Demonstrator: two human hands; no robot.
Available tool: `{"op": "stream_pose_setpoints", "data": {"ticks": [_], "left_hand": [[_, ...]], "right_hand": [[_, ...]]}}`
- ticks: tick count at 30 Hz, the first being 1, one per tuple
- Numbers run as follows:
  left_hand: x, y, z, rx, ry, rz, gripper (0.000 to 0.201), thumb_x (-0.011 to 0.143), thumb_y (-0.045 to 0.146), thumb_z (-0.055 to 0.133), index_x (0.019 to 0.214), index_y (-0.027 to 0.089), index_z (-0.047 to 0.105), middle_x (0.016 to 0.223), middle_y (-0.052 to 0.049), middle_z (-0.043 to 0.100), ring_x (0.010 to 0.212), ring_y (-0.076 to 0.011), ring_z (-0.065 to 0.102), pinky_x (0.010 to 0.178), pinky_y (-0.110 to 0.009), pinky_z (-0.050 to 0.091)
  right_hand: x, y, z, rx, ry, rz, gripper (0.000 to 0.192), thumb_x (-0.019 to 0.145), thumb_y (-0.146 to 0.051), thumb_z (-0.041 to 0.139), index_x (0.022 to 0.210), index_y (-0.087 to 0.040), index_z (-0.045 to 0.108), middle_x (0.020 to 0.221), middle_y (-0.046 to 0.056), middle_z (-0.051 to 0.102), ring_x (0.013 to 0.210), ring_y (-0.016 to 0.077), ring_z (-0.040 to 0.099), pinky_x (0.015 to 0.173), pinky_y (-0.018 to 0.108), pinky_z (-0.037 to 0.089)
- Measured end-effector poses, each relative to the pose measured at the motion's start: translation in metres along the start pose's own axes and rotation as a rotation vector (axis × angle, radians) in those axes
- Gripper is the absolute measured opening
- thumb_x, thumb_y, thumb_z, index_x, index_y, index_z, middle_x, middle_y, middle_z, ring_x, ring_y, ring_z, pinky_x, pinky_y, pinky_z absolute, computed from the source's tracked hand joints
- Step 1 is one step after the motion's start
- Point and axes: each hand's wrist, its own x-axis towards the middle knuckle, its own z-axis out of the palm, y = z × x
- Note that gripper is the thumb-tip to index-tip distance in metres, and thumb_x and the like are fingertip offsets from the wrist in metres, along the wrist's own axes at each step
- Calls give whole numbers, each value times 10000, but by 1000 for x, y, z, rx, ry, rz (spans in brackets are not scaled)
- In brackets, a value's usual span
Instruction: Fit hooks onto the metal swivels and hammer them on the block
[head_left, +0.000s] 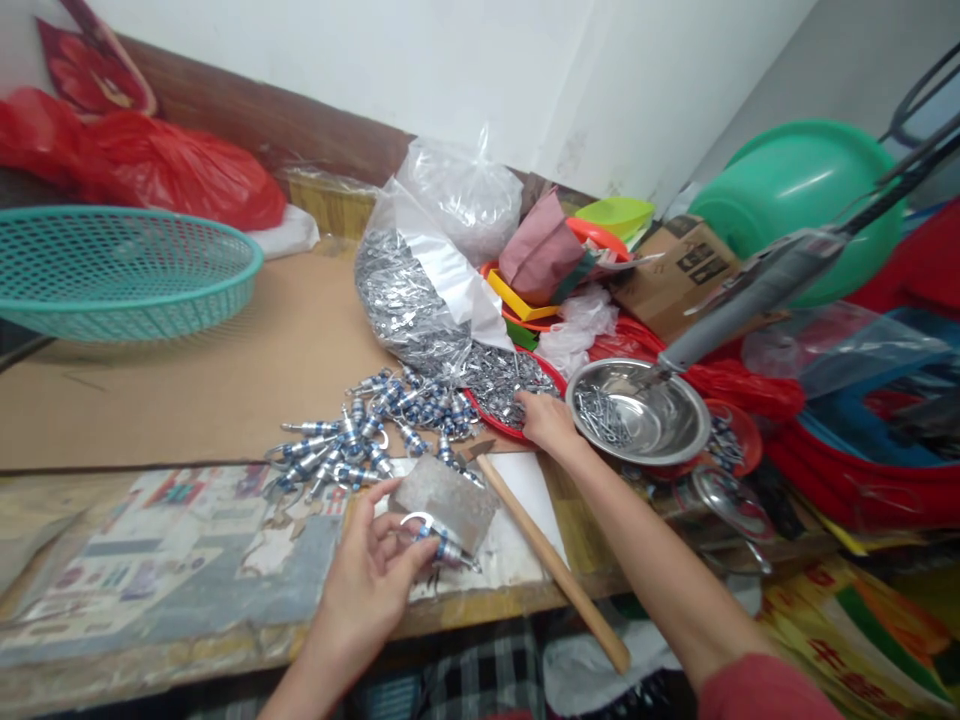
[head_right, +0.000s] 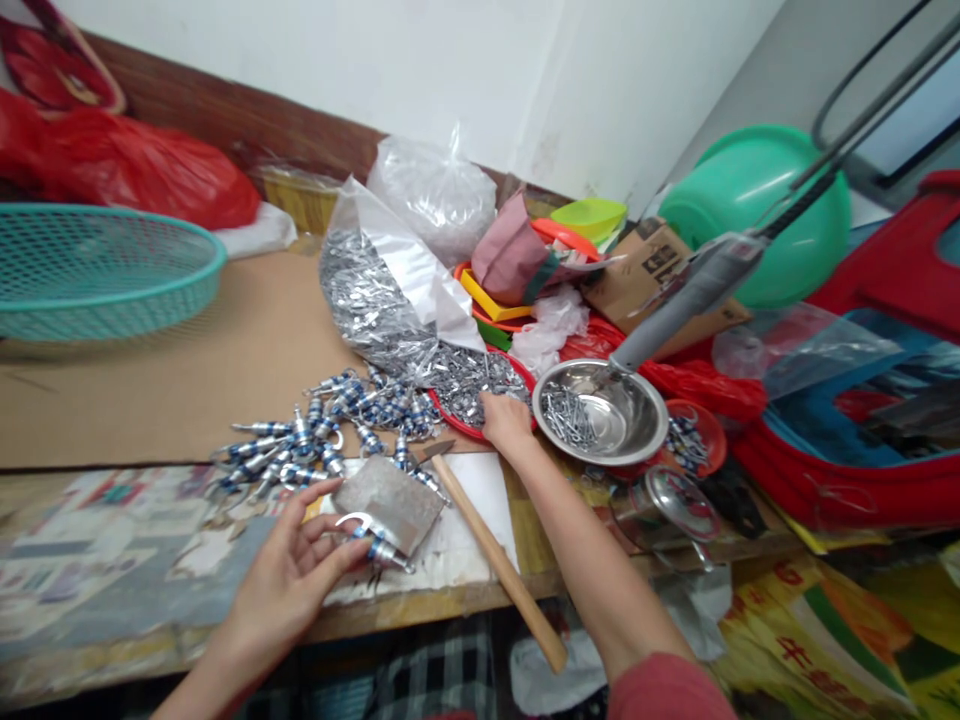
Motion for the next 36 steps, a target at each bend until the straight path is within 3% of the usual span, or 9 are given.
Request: {"op": "stream_pose_setpoints", "data": {"ticks": [3,6,9,13,15,19,25,31,36], "left_hand": [[2,-2,0,-64,52,10,580,607,221,727,1055,226,358,664,59,603,646,-146,644,630,-298,564],[3,-5,-1,-83,55,9,558,616,211,725,1031,237,352,675,52,628,653,-150,646,619,-311,568],[3,-6,0,-107,49,8,561,616,200,726,1026,244,346,674,54,632,645,-151,647,613,-321,568],[5,-5,1,-122,67,1,586,582,195,743,1017,239,352,660,47,643,622,-156,644,588,-321,564],[6,-5,1,-119,75,2,592,570,196,748,1014,233,357,652,44,648,615,-151,643,583,-299,557],[6,-5,1,-119,66,8,581,579,197,740,1014,232,356,660,43,652,618,-141,642,587,-274,545],[4,-7,1,-133,91,27,567,568,182,737,1000,225,372,632,53,633,612,-129,627,586,-249,524],[4,-8,1,-133,99,42,546,579,161,728,1000,228,386,638,55,639,601,-109,622,576,-207,510],[3,-7,1,-130,89,34,558,578,171,734,1001,235,375,642,50,644,605,-125,634,580,-239,531]], "right_hand": [[4,-5,-2,19,-14,-31,358,634,-11,590,964,-135,657,951,142,669,968,281,596,859,377,423],[-8,-17,-11,104,-14,-80,245,737,-67,527,936,-117,661,985,132,660,941,229,603,842,327,440],[-42,-39,-18,249,-95,-175,195,807,-152,506,925,-161,662,839,35,694,735,135,636,691,236,487],[-96,-68,-18,587,-247,-494,105,751,-131,598,768,-163,696,694,6,673,650,114,608,612,208,466],[-112,-76,-13,667,-206,-536,87,730,-114,622,716,-155,697,666,14,663,636,116,599,604,209,459],[-124,-80,4,753,8,-527,120,759,-95,591,769,-154,695,724,38,687,673,123,618,642,216,479],[-132,-78,10,451,168,-821,223,812,-55,466,905,-131,654,789,80,677,758,170,587,691,296,482],[-151,-86,-5,117,99,-802,262,851,-79,399,1009,-98,607,790,105,622,753,207,537,646,343,476],[-151,-68,-2,361,53,-635,360,845,-63,359,1096,-195,581,930,82,585,862,178,542,732,316,481]]}}
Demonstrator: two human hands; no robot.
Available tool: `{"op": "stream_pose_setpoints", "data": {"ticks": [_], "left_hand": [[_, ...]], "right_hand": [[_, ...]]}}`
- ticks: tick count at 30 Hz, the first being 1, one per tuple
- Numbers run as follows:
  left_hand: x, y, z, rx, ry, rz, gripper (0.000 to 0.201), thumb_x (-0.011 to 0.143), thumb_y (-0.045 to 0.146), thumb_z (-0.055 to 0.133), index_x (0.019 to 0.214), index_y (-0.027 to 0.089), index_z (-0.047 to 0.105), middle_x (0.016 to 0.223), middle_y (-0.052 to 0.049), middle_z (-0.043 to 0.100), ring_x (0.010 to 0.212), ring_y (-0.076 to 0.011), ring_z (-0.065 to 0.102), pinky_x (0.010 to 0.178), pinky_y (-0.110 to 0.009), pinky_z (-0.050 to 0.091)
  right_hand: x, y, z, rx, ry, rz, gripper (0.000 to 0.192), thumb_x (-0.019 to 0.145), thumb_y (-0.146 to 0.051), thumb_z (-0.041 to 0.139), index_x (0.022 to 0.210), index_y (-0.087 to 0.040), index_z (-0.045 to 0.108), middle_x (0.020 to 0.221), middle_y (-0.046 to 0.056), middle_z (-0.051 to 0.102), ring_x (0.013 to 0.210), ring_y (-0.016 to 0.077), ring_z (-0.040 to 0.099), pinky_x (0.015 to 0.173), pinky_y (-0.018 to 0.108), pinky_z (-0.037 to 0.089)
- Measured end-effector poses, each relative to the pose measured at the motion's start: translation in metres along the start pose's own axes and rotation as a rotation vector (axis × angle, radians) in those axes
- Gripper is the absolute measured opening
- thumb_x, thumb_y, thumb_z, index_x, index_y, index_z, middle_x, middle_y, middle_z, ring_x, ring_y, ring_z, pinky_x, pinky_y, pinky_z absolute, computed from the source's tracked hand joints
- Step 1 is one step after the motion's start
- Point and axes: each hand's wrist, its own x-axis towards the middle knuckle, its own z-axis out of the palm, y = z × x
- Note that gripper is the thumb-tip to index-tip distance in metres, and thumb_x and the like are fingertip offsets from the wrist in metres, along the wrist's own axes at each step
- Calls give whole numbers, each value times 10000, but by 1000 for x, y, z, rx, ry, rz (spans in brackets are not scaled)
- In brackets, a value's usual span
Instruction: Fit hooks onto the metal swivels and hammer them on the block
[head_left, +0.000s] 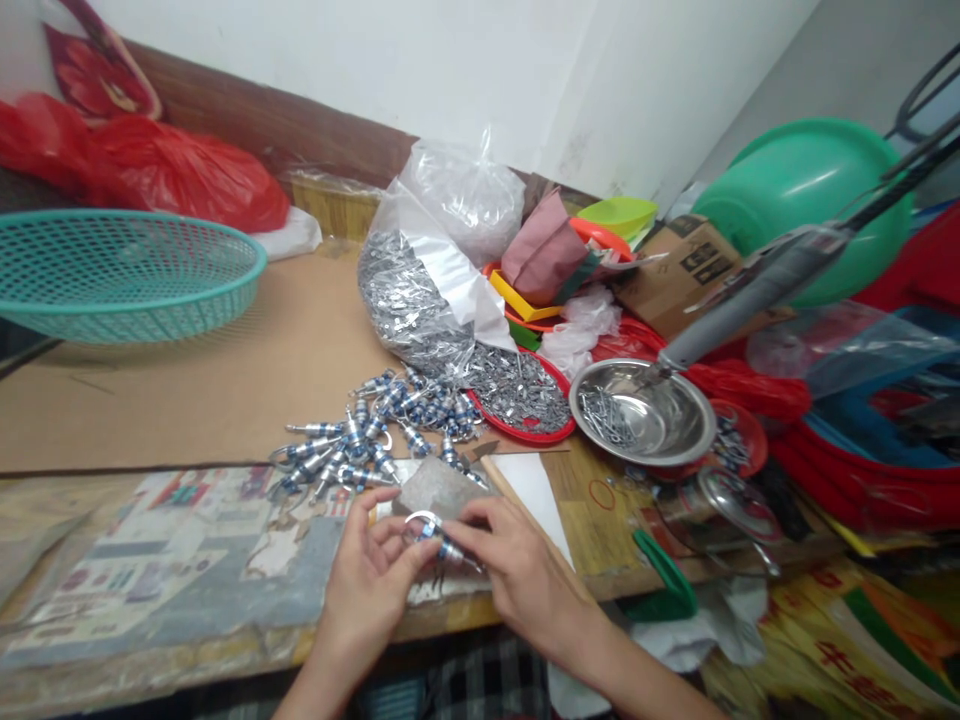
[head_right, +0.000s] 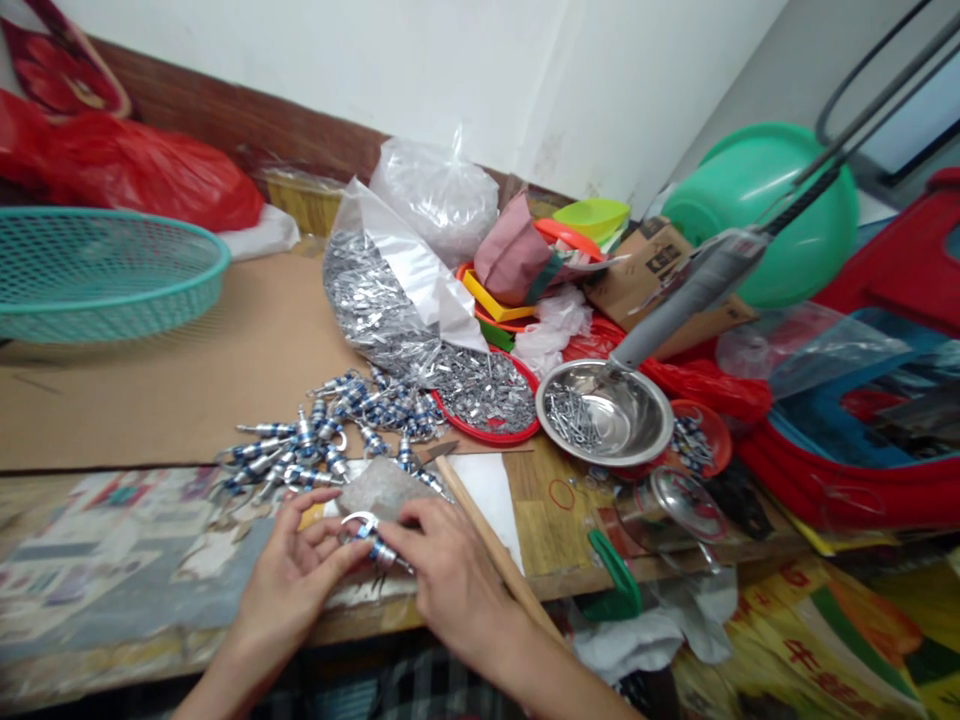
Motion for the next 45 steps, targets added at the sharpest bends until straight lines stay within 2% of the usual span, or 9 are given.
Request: {"op": "stream_pose_setpoints", "data": {"ticks": [3,9,18,22,24,27,36,42,45], "left_hand": [[0,0,0,3,-8,-17,565,579,188,737,1002,236,366,654,47,637,611,-150,641,580,-302,554],[0,1,2,4,19,-6,575,559,184,745,997,226,374,649,44,636,611,-148,641,572,-288,554],[-1,3,2,6,7,5,553,573,174,735,988,226,374,641,53,635,599,-136,639,577,-271,546],[-1,2,2,-10,10,2,558,563,173,740,982,227,376,622,65,621,588,-135,634,571,-280,550],[0,2,2,-3,13,-4,561,566,181,739,990,227,375,633,60,625,587,-139,638,574,-293,552],[1,3,3,17,24,-12,572,559,189,743,996,226,376,640,53,631,582,-148,644,573,-302,553],[-1,2,2,55,31,11,550,559,212,743,996,237,410,630,56,622,588,-168,643,555,-320,553],[0,8,-8,481,-17,199,84,607,287,694,632,208,709,752,-76,676,740,-238,637,717,-369,513],[2,14,-12,659,-62,398,67,626,289,677,623,254,734,867,-89,638,844,-266,610,747,-374,491]], "right_hand": [[-16,30,-3,42,119,294,339,841,-165,440,1163,-218,528,1044,91,559,981,201,535,844,359,448],[-40,61,-6,114,-73,643,341,743,-276,570,1070,-183,579,999,74,643,921,243,599,820,383,466],[-43,3,-53,18,30,308,398,796,-249,588,1191,-285,549,1005,37,671,852,192,646,689,246,524],[-48,-4,-55,-70,260,139,532,837,-114,496,1315,-319,385,990,49,636,857,165,627,666,226,506],[-52,-4,-50,-119,192,99,553,839,-84,465,1333,-309,358,937,55,631,801,162,627,646,232,503],[-57,-2,-40,-174,11,96,510,845,-87,429,1318,-274,398,810,51,627,666,157,616,575,240,496],[-53,16,-25,0,57,276,379,854,-184,470,1223,-247,523,910,63,653,769,158,629,679,256,516],[-20,54,-12,63,-34,420,298,851,-283,493,1103,-183,618,717,19,686,656,156,639,594,258,527],[13,78,-18,-173,-78,385,259,889,-236,433,992,-177,664,903,53,677,843,149,622,755,258,495]]}}
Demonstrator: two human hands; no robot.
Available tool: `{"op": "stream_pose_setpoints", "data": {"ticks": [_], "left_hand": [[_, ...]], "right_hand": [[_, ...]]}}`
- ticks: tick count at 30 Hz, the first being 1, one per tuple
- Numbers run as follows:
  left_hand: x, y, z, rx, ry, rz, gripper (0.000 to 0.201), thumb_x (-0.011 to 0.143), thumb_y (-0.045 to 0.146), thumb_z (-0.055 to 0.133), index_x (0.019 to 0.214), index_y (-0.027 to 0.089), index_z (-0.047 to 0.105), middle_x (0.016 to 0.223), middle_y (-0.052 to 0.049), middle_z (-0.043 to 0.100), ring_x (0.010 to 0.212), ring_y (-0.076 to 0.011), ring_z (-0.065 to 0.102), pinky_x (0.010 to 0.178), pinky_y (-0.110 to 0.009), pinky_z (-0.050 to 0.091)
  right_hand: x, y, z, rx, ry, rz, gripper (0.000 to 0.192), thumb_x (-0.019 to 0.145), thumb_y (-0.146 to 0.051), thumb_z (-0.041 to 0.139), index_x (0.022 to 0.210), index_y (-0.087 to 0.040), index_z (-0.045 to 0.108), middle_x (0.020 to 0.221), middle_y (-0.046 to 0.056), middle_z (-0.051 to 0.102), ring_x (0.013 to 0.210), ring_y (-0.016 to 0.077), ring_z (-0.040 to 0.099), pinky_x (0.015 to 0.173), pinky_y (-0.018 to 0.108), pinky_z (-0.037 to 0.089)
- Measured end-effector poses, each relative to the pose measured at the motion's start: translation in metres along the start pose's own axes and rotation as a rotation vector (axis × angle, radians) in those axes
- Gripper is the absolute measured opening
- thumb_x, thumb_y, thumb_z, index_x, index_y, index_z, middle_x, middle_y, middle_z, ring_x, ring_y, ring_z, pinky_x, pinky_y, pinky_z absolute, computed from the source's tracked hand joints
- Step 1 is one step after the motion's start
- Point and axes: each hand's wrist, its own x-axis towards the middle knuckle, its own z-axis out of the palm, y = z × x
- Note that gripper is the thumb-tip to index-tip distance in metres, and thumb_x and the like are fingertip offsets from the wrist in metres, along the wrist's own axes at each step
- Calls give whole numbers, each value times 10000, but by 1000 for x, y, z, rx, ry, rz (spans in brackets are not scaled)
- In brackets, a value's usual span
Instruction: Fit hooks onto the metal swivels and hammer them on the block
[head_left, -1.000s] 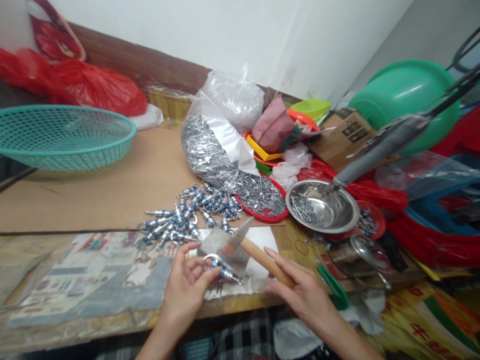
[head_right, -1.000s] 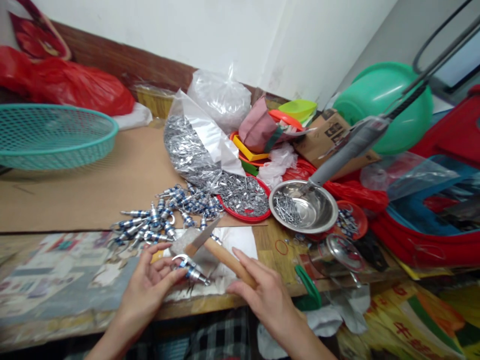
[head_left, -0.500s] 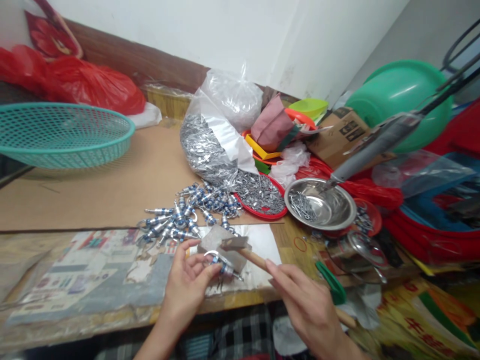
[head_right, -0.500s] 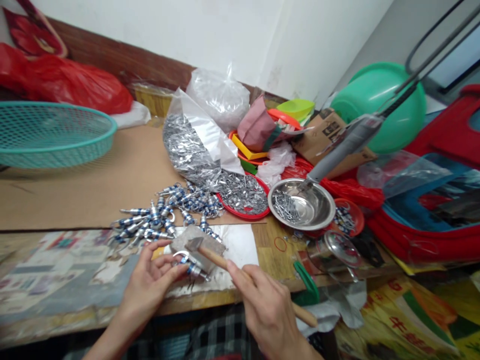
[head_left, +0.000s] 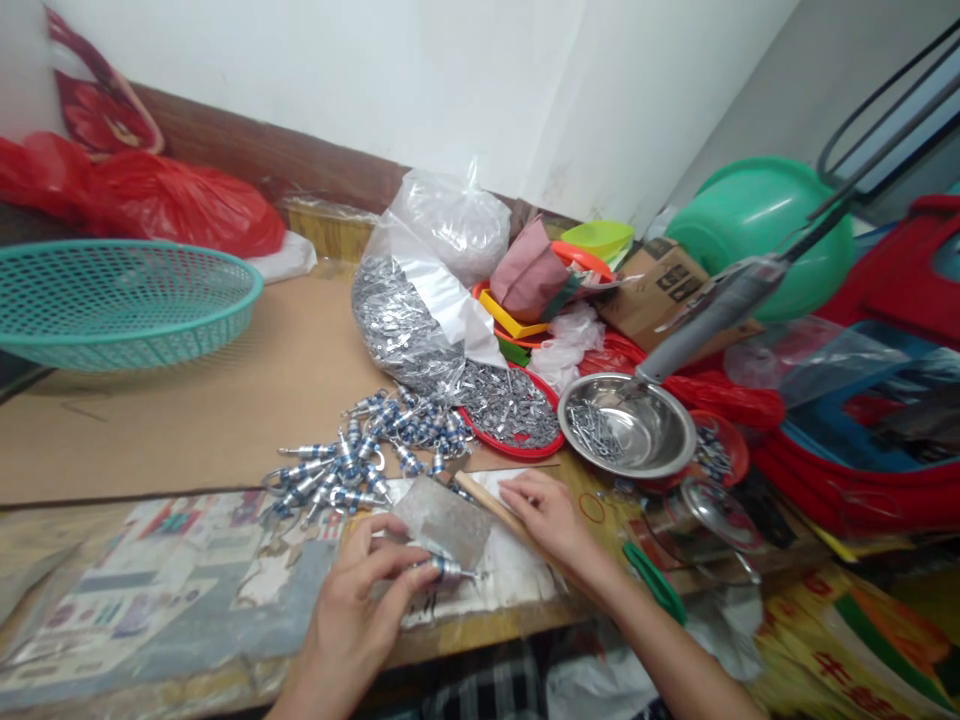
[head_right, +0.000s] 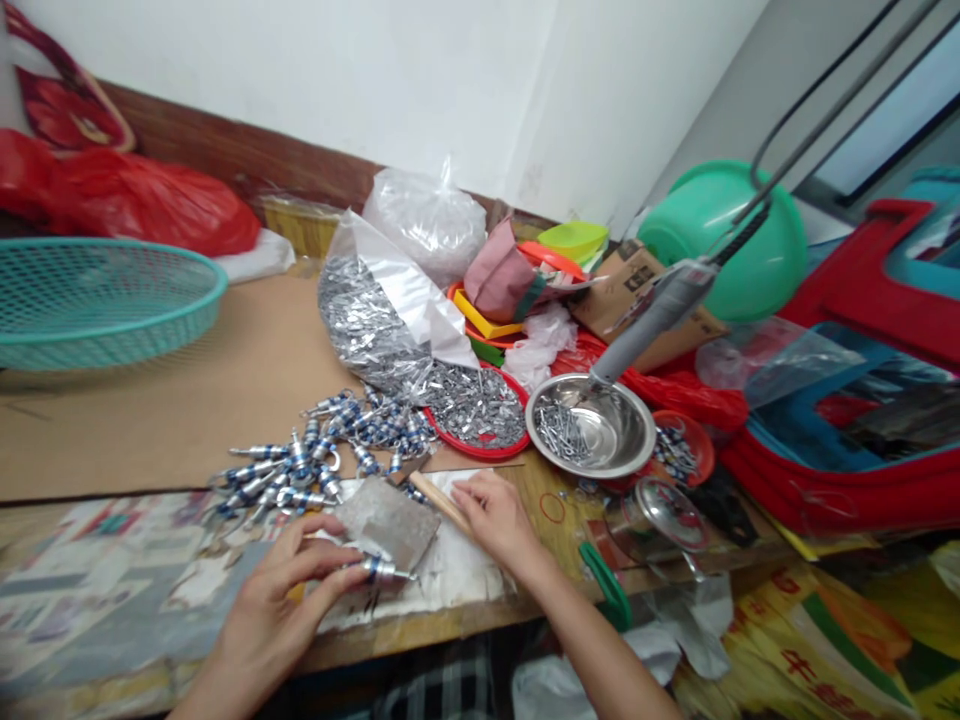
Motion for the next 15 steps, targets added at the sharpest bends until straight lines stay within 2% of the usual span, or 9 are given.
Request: {"op": "stream_pose_setpoints", "data": {"ticks": [3,5,7,9,11,13,15], "left_hand": [[3,3,-2,116,-33,119,97,672,280,640,627,259,723,860,-83,623,833,-254,610,732,-356,486],[5,5,-1,96,-69,123,95,682,265,638,635,253,719,790,-72,637,773,-234,619,704,-331,488],[6,5,0,50,-89,111,82,678,258,650,652,255,728,739,-63,651,718,-219,627,663,-306,493],[7,3,-1,39,-50,97,68,660,266,671,657,268,739,725,-59,658,703,-218,630,649,-301,496],[8,2,-2,64,29,91,57,635,274,692,650,282,746,745,-62,657,725,-226,630,651,-305,497],[9,2,-3,75,91,102,50,615,274,705,635,288,749,740,-64,651,729,-232,626,644,-307,498],[9,3,-4,49,68,115,55,611,265,706,631,290,750,692,-57,652,679,-220,626,613,-296,498]], "right_hand": [[47,17,-9,-140,37,73,262,892,-137,402,1013,-134,634,1061,116,612,1021,186,550,886,321,428],[74,29,-11,-200,-27,99,201,872,-172,475,1016,-131,609,1064,113,594,997,201,555,863,360,443],[92,38,-10,-232,-98,107,239,857,-254,525,1058,-132,563,1078,94,572,950,195,568,812,375,473],[101,44,-9,-235,-128,105,302,860,-308,520,1115,-145,514,1116,81,544,941,187,567,786,379,486],[102,47,-12,-211,-111,101,275,857,-287,527,1089,-139,534,1093,80,557,934,186,571,788,374,484],[97,44,-17,-160,-44,98,186,852,-205,526,1000,-118,598,1029,94,590,921,181,581,811,354,469],[85,31,-21,-78,59,92,175,850,-130,491,923,-105,648,967,113,622,909,177,591,830,330,455]]}}
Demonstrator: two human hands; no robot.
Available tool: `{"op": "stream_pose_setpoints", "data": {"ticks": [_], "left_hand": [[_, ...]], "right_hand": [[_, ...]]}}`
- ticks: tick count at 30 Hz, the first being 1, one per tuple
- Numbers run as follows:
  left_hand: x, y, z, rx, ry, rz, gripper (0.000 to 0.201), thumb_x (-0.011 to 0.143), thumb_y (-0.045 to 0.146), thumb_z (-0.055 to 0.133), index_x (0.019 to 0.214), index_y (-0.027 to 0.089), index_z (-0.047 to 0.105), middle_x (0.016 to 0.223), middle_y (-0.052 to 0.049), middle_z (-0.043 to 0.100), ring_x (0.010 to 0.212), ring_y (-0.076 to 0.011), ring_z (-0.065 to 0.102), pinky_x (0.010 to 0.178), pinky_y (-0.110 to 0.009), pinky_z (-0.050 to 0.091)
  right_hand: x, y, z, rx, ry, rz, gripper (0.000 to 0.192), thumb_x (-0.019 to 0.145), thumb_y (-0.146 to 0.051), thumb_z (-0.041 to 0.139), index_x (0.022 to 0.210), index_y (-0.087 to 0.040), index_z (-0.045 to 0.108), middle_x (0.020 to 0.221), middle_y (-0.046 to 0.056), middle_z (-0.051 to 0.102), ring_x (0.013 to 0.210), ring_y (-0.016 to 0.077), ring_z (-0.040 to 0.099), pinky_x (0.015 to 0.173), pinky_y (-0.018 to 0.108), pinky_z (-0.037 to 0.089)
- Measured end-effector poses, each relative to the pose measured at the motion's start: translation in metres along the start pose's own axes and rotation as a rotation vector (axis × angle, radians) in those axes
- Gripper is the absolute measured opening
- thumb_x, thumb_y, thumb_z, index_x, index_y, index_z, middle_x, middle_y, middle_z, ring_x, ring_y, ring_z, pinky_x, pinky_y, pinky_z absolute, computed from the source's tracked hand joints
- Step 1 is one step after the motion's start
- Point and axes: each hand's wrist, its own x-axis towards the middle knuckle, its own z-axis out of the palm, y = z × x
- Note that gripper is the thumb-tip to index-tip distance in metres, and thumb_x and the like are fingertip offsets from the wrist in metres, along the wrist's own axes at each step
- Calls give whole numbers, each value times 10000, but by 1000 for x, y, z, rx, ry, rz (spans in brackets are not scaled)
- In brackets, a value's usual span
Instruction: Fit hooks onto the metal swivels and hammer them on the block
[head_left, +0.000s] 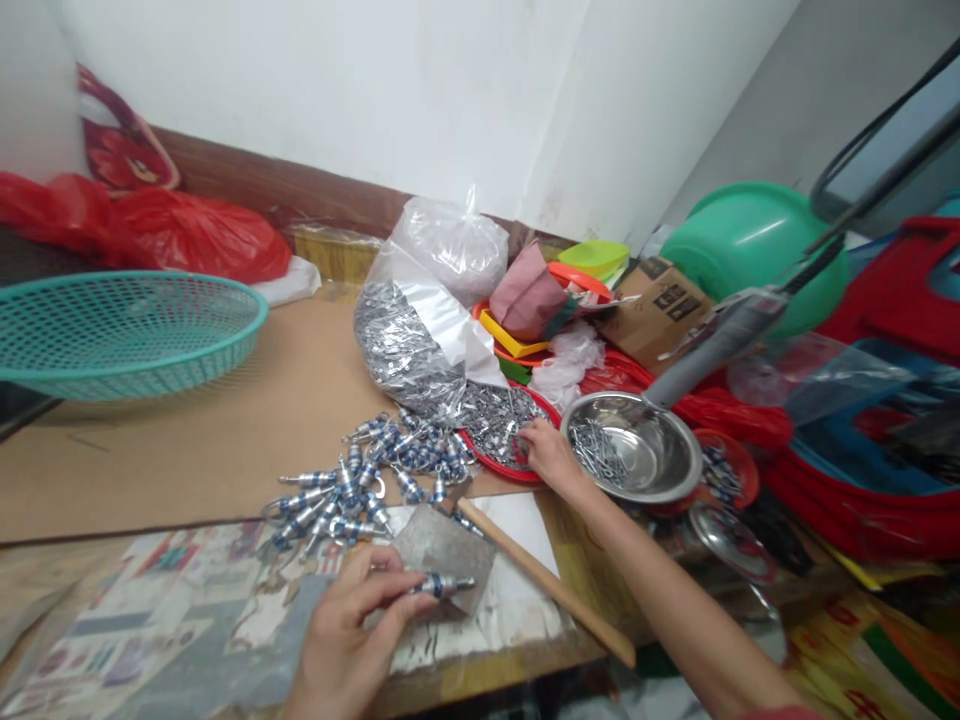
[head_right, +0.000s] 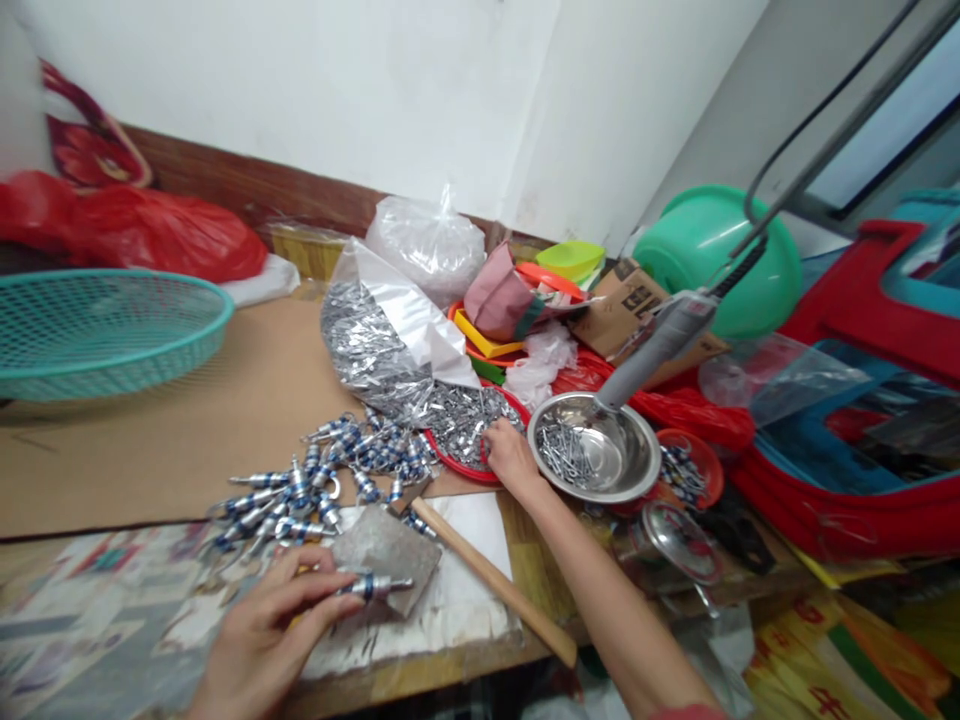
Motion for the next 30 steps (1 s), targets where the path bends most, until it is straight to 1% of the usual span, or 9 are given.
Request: {"op": "stream_pose_setpoints", "data": {"ticks": [5,8,13,16,20,22,25,27,30], "left_hand": [[1,6,3,-79,-112,-25,86,621,234,710,685,277,750,628,-32,676,602,-192,627,582,-270,496],[-1,9,7,-156,-51,-107,165,581,194,737,734,251,716,581,3,646,551,-166,607,567,-253,499],[-5,12,9,-322,-11,-162,364,577,144,729,907,260,629,548,56,592,526,-139,594,563,-236,506],[-4,17,6,-229,-10,-111,346,585,163,735,911,264,679,571,37,625,531,-135,597,564,-227,498],[-1,26,1,-132,-61,8,122,607,199,720,699,274,748,611,-8,684,569,-162,622,546,-227,488],[0,30,-2,-146,-89,-23,78,631,229,697,659,278,751,611,-14,684,580,-171,624,533,-230,486],[2,31,-5,-195,-109,-159,81,650,283,674,673,265,750,646,-19,696,625,-184,631,567,-244,498],[3,32,-6,-185,-147,-218,106,674,302,650,670,242,737,678,-24,701,656,-186,628,604,-252,498],[2,33,-6,-81,-142,-156,119,700,294,622,643,223,700,698,-25,671,707,-183,604,662,-256,472]], "right_hand": [[-62,-67,1,319,102,-52,178,834,-206,516,876,-172,686,818,30,699,739,133,646,675,248,515],[-97,-105,4,820,49,-119,84,734,-174,630,734,-185,714,694,15,697,659,135,641,628,230,514],[-115,-116,5,1046,23,-102,101,677,-116,663,667,-201,718,655,6,677,648,130,623,633,231,507],[-116,-113,5,1073,22,-135,93,681,-131,666,671,-208,717,665,8,682,668,141,627,657,254,510],[-121,-113,3,1081,40,-177,74,730,-178,647,687,-192,706,682,24,685,684,148,635,677,268,517],[-125,-113,2,1007,98,-227,63,745,-199,643,782,-187,693,746,38,684,740,155,635,702,272,519],[-132,-106,2,778,255,-432,271,712,-187,683,975,-167,623,899,82,654,852,176,617,740,284,519],[-135,-100,3,590,328,-629,284,739,-97,629,1016,-154,598,937,101,640,866,170,610,732,273,520],[-137,-93,5,397,352,-819,285,781,-10,500,1023,-120,602,936,121,649,877,176,609,725,276,521]]}}
